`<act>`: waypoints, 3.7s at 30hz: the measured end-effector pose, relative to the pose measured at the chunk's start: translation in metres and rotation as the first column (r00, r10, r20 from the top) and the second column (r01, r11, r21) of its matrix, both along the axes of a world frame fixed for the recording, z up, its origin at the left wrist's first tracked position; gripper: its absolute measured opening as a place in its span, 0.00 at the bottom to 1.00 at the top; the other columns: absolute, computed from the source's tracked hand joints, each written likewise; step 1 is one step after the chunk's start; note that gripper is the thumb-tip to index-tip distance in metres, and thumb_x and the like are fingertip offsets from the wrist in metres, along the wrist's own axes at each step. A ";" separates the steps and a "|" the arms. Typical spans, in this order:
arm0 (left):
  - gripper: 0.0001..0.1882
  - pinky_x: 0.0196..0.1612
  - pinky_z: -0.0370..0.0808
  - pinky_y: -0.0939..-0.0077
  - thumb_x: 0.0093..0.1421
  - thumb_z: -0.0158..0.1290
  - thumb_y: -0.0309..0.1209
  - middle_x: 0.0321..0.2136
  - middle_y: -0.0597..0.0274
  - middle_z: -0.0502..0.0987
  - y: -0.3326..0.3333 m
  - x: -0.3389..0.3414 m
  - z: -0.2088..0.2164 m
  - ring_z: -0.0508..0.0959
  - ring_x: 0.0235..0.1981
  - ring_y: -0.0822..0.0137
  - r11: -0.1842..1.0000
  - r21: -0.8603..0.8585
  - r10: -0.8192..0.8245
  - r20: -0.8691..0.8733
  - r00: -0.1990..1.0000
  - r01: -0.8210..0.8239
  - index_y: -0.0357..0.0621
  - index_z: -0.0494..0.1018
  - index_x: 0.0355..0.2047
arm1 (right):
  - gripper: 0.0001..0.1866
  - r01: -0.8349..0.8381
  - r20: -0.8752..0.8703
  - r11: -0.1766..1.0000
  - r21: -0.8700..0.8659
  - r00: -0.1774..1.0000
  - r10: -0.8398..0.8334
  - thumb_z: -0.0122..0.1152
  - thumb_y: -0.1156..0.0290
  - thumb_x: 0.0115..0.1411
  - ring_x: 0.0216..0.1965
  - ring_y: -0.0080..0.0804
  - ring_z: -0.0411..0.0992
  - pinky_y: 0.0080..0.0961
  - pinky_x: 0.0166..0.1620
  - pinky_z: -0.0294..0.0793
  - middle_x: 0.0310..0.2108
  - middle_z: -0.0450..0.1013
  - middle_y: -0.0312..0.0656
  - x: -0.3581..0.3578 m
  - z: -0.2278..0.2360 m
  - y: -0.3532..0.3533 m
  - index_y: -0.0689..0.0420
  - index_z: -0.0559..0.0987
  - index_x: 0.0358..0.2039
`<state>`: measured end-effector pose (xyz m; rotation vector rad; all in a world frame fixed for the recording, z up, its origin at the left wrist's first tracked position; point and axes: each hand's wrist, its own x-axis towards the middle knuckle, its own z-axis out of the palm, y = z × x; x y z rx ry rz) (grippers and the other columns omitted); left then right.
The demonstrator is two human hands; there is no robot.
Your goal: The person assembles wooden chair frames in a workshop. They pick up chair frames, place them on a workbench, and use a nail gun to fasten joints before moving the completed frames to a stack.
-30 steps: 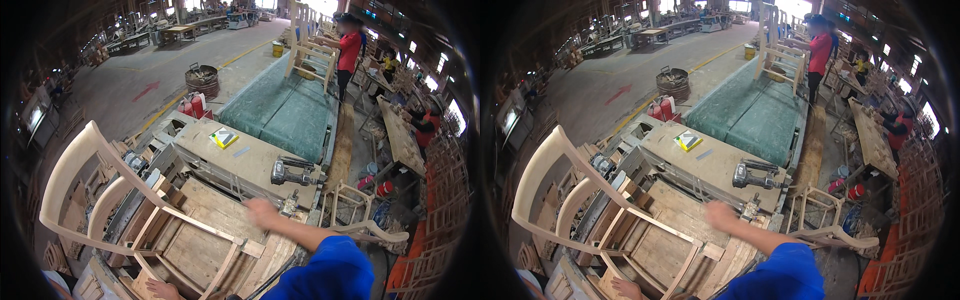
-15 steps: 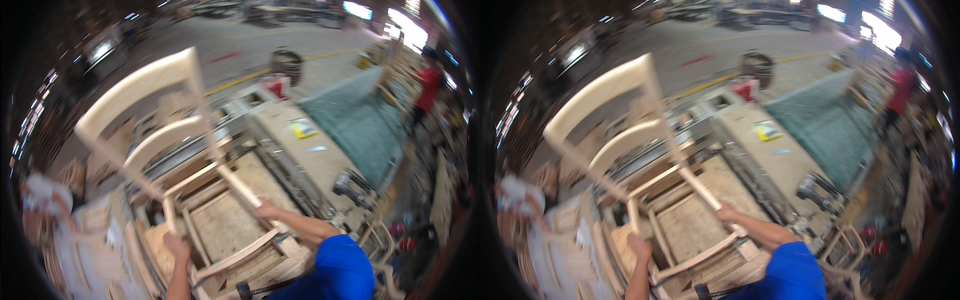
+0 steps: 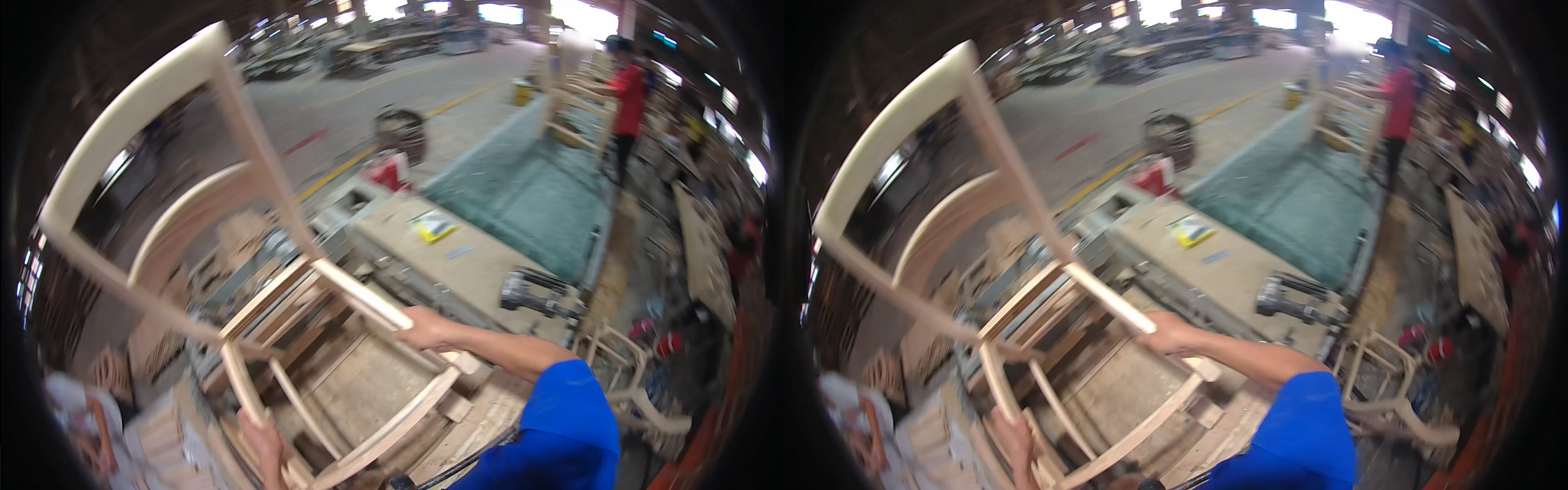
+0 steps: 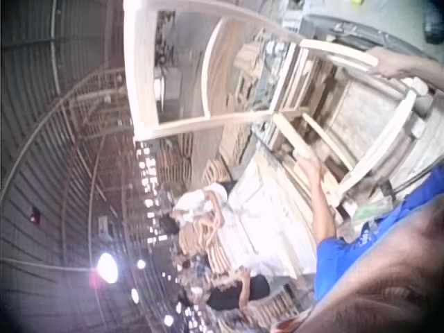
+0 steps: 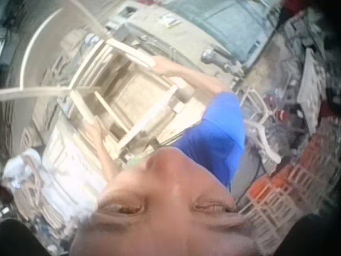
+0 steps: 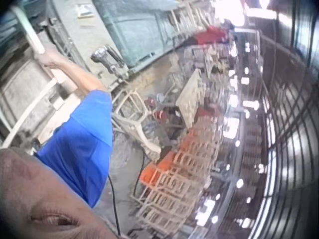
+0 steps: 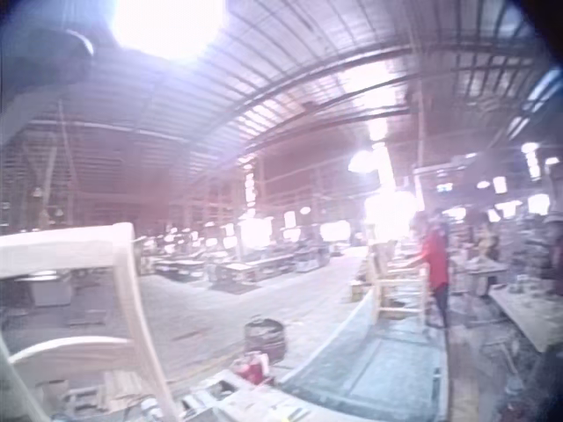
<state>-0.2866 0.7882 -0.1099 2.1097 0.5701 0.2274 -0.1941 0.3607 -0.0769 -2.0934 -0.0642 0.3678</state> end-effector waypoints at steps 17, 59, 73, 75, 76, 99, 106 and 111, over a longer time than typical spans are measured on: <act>0.17 0.15 0.68 0.79 0.73 0.50 0.37 0.23 0.67 0.67 -0.042 -0.134 0.190 0.69 0.15 0.76 0.928 -0.304 -0.015 0.542 0.840 0.213 0.40 0.66 0.56 | 0.13 -0.084 0.445 0.950 0.302 0.893 -0.062 0.67 0.63 0.66 0.25 0.19 0.70 0.22 0.29 0.72 0.27 0.74 0.34 -0.201 0.221 -0.069 0.58 0.79 0.44; 0.22 0.19 0.65 0.74 0.69 0.56 0.52 0.19 0.72 0.59 -0.793 0.078 0.147 0.62 0.15 0.75 0.099 -0.861 -0.311 0.449 0.837 0.499 0.52 0.62 0.31 | 0.08 0.282 -0.066 0.054 0.958 0.400 -0.914 0.54 0.79 0.64 0.19 0.19 0.62 0.23 0.21 0.68 0.24 0.64 0.32 -0.173 0.056 -0.549 0.54 0.66 0.40; 0.16 0.23 0.78 0.65 0.64 0.62 0.37 0.20 0.65 0.68 -0.916 0.252 0.114 0.74 0.18 0.66 0.179 -0.863 -0.459 0.351 0.816 0.472 0.45 0.65 0.35 | 0.13 0.493 -0.251 -0.060 0.868 0.330 -0.910 0.57 0.78 0.55 0.16 0.23 0.61 0.28 0.18 0.65 0.23 0.61 0.33 -0.009 0.056 -0.680 0.51 0.66 0.38; 0.13 0.37 0.81 0.59 0.66 0.60 0.37 0.26 0.57 0.75 -0.913 0.260 0.108 0.82 0.30 0.59 0.231 -0.805 -0.640 0.297 0.708 0.546 0.40 0.72 0.37 | 0.13 0.509 -0.279 -0.083 0.857 0.323 -0.904 0.58 0.77 0.55 0.17 0.24 0.62 0.29 0.17 0.66 0.23 0.61 0.34 0.022 0.056 -0.690 0.52 0.66 0.38; 0.13 0.40 0.83 0.58 0.66 0.60 0.36 0.28 0.56 0.77 -0.921 0.254 0.101 0.83 0.32 0.58 0.242 -0.785 -0.712 0.256 0.654 0.571 0.39 0.73 0.38 | 0.14 0.524 -0.288 -0.093 0.847 0.305 -0.908 0.58 0.77 0.54 0.17 0.25 0.62 0.29 0.17 0.66 0.23 0.62 0.34 0.036 0.054 -0.699 0.53 0.66 0.39; 0.27 0.47 0.84 0.61 0.71 0.57 0.42 0.48 0.51 0.80 -0.789 0.155 0.048 0.84 0.46 0.55 0.242 -0.763 -0.904 0.048 0.426 0.600 0.40 0.67 0.64 | 0.25 0.656 -0.160 -0.072 0.751 0.076 -0.984 0.73 0.52 0.61 0.27 0.24 0.72 0.28 0.27 0.76 0.32 0.74 0.35 0.015 0.015 -0.711 0.54 0.75 0.49; 0.27 0.46 0.85 0.62 0.69 0.59 0.38 0.47 0.48 0.81 -0.501 -0.022 0.038 0.85 0.43 0.56 0.576 -0.736 -0.576 -0.057 0.816 0.356 0.38 0.67 0.63 | 0.12 0.615 -0.353 -0.115 0.780 0.281 -0.892 0.63 0.64 0.69 0.24 0.23 0.73 0.23 0.27 0.76 0.29 0.75 0.35 -0.127 -0.052 -0.496 0.56 0.78 0.47; 0.28 0.48 0.83 0.68 0.71 0.58 0.40 0.49 0.53 0.80 -0.406 -0.176 0.027 0.82 0.47 0.65 0.507 -0.808 -0.470 0.033 0.882 0.301 0.39 0.66 0.65 | 0.20 0.655 -0.212 0.156 0.739 0.445 -0.870 0.56 0.63 0.66 0.33 0.31 0.72 0.28 0.38 0.75 0.35 0.74 0.39 -0.186 -0.030 -0.424 0.62 0.77 0.53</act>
